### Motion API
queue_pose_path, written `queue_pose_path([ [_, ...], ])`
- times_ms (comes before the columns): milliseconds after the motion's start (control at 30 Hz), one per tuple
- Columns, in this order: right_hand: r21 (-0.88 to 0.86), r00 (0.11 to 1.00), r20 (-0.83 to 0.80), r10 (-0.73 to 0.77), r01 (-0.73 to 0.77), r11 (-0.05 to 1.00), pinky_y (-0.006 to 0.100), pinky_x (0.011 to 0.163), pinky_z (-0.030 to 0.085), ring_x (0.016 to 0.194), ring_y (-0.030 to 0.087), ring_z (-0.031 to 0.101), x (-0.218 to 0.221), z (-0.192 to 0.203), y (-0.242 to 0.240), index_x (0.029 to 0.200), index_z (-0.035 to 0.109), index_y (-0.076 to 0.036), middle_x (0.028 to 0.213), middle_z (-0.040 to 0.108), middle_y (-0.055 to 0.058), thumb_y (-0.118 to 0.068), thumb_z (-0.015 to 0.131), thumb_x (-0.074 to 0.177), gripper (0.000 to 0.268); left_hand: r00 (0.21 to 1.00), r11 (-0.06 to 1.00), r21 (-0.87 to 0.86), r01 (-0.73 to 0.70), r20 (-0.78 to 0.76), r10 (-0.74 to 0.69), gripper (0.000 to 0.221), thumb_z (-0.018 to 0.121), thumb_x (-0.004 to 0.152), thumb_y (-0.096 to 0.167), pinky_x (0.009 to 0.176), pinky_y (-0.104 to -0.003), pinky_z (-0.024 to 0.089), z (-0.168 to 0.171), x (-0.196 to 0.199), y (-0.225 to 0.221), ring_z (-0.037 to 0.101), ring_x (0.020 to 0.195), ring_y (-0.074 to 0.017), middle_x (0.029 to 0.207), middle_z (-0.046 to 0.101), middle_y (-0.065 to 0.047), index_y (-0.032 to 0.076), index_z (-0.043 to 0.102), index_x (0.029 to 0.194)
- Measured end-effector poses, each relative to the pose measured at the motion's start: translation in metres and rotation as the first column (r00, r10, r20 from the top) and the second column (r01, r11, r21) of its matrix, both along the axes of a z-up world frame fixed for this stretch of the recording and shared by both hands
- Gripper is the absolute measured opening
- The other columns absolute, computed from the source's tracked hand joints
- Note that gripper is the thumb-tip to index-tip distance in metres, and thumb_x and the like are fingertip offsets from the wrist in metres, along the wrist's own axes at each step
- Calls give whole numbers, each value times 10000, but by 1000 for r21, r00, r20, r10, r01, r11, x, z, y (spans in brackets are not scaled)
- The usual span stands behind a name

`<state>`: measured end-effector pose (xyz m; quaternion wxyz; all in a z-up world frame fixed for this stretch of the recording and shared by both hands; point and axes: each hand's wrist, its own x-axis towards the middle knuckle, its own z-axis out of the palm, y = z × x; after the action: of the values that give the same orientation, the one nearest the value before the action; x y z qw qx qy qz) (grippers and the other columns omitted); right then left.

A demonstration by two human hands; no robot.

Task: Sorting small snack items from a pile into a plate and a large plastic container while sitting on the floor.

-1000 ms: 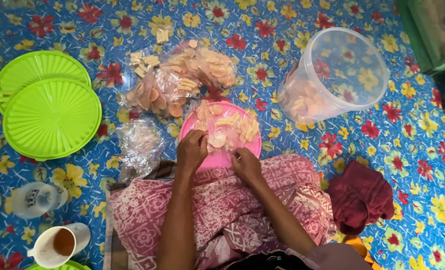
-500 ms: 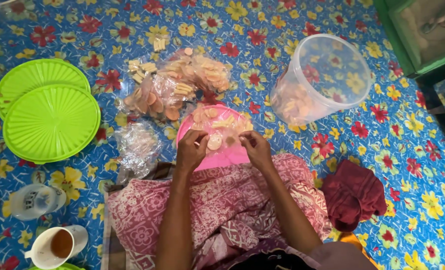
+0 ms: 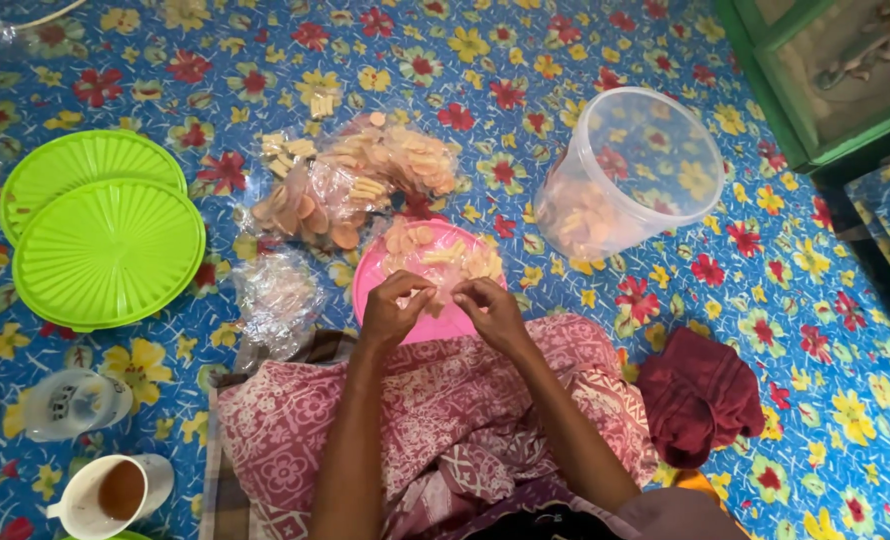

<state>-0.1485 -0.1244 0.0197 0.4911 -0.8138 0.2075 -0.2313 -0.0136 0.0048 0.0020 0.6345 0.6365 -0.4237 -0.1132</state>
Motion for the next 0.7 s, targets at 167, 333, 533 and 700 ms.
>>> queue_pose_path([
  [167, -148, 1000, -4, -2, 1, 989, 333, 715, 501, 748, 216, 614, 4, 10, 10, 925, 698, -129, 768, 597, 78, -195, 710, 800, 142, 999, 999, -19, 35, 4, -35, 28, 708, 783, 127, 676, -313, 501, 8, -4, 3, 640, 746, -223, 727, 651, -56, 139, 701, 808],
  [333, -172, 999, 41, -13, 20, 985, 320, 727, 486, 750, 200, 606, 9, 4, 12, 878, 699, -144, 750, 584, 51, -191, 720, 793, 100, 999, 999, -29, 33, -7, -33, 64, 724, 761, 110, 681, -308, 495, 11, -4, 1, 638, 725, -204, 708, 654, -55, 133, 710, 819],
  [533, -188, 998, 59, 4, 8, 982, 337, 736, 485, 767, 225, 618, 11, -10, 8, 851, 688, -133, 754, 597, 53, -180, 715, 795, 77, 999, 999, -32, 40, 9, -39, 78, 737, 736, 81, 694, -349, 500, 10, -2, 0, 646, 720, -254, 694, 649, -70, 125, 708, 794],
  [700, -155, 997, 75, 21, -9, 988, 363, 748, 485, 764, 260, 621, 13, -5, 12, 834, 678, -105, 748, 584, 74, -148, 704, 802, 59, 999, 999, -44, 32, 21, -31, 74, 733, 736, 76, 684, -337, 498, 14, 0, 0, 628, 671, -253, 641, 629, -53, 120, 678, 713],
])
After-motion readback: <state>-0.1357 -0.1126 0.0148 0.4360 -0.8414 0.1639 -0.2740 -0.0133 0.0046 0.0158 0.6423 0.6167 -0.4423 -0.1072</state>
